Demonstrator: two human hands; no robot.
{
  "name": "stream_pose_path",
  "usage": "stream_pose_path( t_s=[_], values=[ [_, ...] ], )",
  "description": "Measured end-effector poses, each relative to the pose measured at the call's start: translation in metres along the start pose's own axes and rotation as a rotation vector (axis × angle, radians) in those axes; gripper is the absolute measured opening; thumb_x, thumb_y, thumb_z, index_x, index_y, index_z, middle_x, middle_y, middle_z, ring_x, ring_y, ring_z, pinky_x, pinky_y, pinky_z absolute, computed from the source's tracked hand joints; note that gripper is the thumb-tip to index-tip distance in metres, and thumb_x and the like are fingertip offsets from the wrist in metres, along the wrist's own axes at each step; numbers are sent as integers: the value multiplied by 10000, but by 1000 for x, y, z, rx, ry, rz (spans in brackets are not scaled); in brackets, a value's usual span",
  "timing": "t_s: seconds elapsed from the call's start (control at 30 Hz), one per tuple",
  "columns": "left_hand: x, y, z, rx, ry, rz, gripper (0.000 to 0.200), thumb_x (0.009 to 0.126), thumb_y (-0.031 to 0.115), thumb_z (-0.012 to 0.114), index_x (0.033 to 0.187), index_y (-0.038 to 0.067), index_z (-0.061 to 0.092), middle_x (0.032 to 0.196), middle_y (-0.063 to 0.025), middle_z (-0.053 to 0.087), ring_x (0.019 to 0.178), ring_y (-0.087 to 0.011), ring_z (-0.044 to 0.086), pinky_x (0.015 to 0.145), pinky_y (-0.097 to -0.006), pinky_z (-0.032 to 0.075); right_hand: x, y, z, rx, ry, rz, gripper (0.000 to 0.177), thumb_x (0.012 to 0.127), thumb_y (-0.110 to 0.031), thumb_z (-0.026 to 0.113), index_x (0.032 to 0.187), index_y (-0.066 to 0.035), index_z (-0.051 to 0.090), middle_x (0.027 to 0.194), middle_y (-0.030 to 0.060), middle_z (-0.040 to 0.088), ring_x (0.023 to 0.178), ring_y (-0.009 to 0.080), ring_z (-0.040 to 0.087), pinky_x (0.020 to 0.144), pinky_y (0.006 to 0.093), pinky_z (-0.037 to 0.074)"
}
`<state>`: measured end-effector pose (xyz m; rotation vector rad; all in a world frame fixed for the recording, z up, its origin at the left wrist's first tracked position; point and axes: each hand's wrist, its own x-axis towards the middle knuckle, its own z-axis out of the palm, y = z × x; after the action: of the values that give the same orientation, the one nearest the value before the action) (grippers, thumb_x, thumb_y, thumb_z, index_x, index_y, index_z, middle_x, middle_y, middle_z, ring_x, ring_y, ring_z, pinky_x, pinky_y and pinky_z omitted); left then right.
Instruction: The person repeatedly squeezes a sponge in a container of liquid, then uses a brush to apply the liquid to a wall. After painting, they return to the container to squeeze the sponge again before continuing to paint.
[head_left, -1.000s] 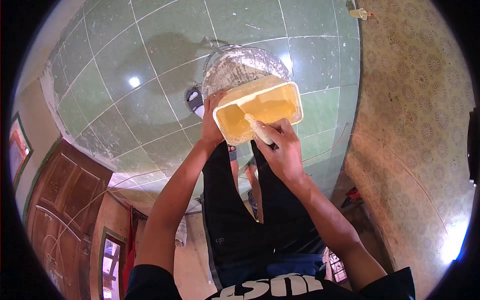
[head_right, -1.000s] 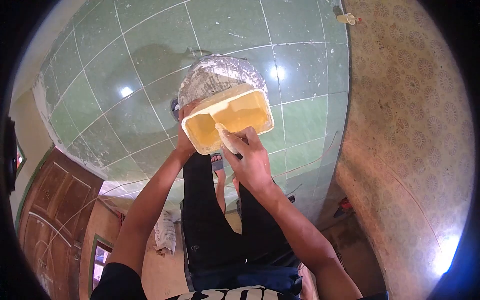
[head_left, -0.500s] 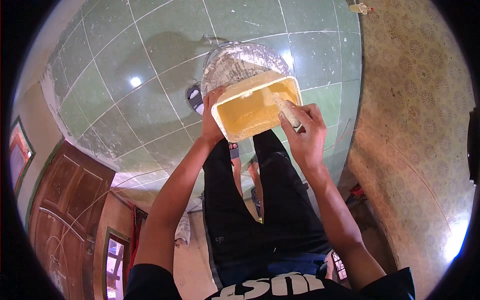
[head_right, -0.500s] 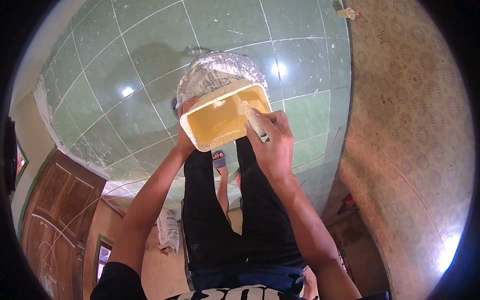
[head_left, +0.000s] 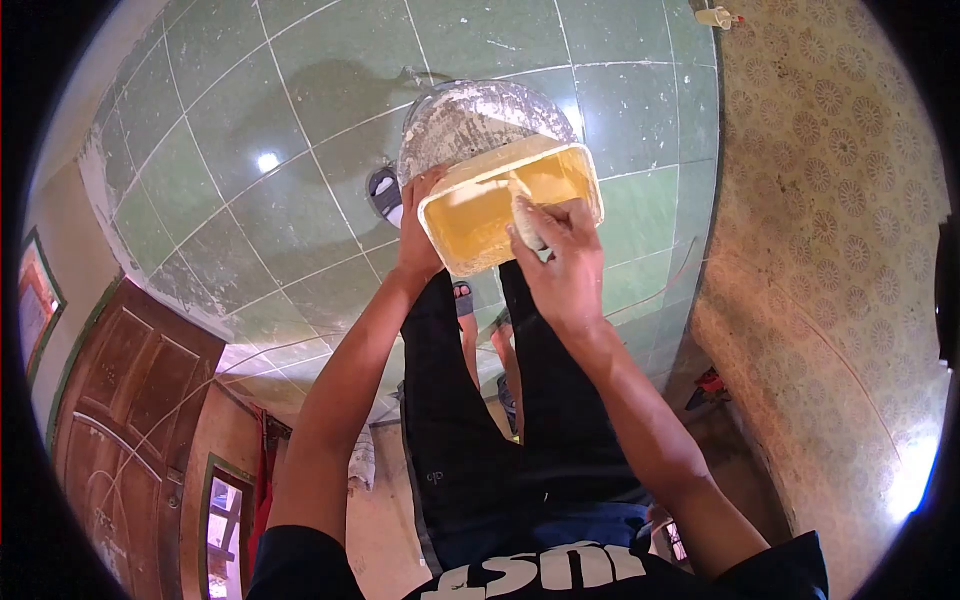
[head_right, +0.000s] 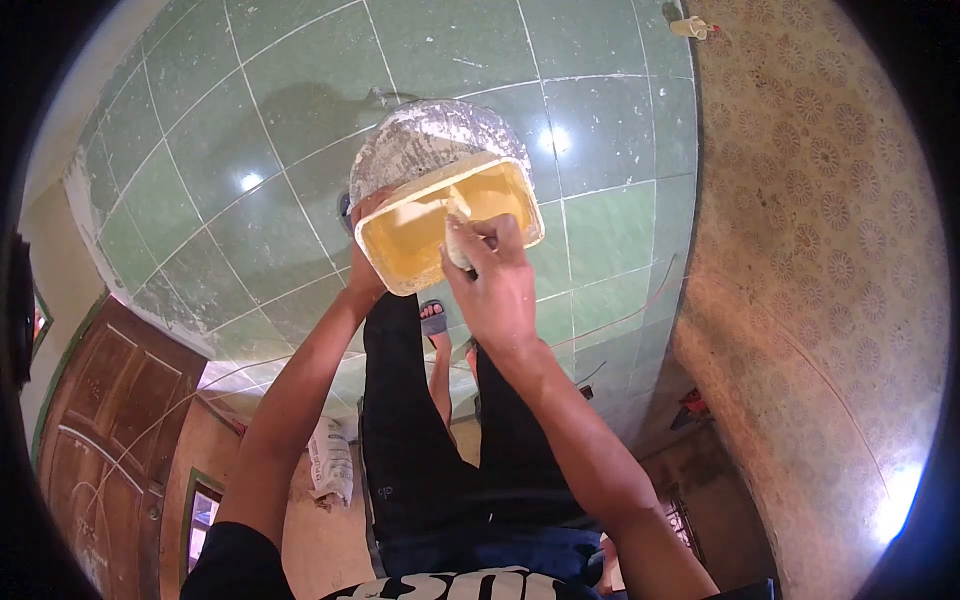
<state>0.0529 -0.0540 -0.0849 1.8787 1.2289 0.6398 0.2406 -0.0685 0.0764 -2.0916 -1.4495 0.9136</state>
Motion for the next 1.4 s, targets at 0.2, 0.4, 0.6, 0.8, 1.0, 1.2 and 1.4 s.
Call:
stream_pose_path(
  t_s=[0.2,0.4,0.6,0.8,1.0,1.2,1.4],
  values=[
    [-3,-9,1,75,-59,16,594,846,352,764,1372,98,654,1496,-168,510,1379,-398,446,1176,-500,354,-13,-15,27,52,-79,-109,424,840,-43,806,1258,-65,736,1112,132,584,893,327,713,755,441,604],
    [-1,-2,-2,42,-68,-43,569,858,399,722,1338,98,679,1498,-147,511,1378,-394,434,1178,-499,349,-16,-29,32,93,-170,-53,412,853,-64,802,1258,-42,728,1082,146,580,900,350,698,771,462,599],
    [0,-4,-2,117,-117,1,575,841,387,744,1324,82,681,1470,-160,533,1350,-390,465,1161,-510,359,-15,-19,18,119,-217,21,391,859,-83,808,1242,-43,741,1043,164,599,889,359,698,783,470,589],
    [1,1,-2,78,-42,44,619,813,348,802,1346,69,657,1446,-184,543,1342,-386,483,1160,-512,360,-7,7,-8,92,-134,111,310,869,-105,819,1173,-52,785,947,160,636,807,318,689,733,410,569],
    [1,2,-4,62,-45,25,633,818,345,811,1365,72,645,1425,-167,560,1357,-386,491,1166,-505,358,8,23,-34,34,-55,116,317,884,-100,820,1178,10,778,966,150,677,795,269,687,726,383,556],
    [-2,2,0,-87,12,-42,652,840,372,803,1402,97,622,1438,-150,558,1369,-375,486,1168,-498,355,20,14,-52,-30,13,110,346,885,-79,819,1221,-10,777,948,120,652,755,219,621,693,357,531],
    [1,2,-3,7,-20,52,700,820,435,824,1416,129,619,1422,-131,579,1377,-359,489,1169,-502,341,10,11,-25,11,38,20,347,885,-76,814,1228,-34,780,984,124,662,824,250,669,726,362,551]
  ],
)
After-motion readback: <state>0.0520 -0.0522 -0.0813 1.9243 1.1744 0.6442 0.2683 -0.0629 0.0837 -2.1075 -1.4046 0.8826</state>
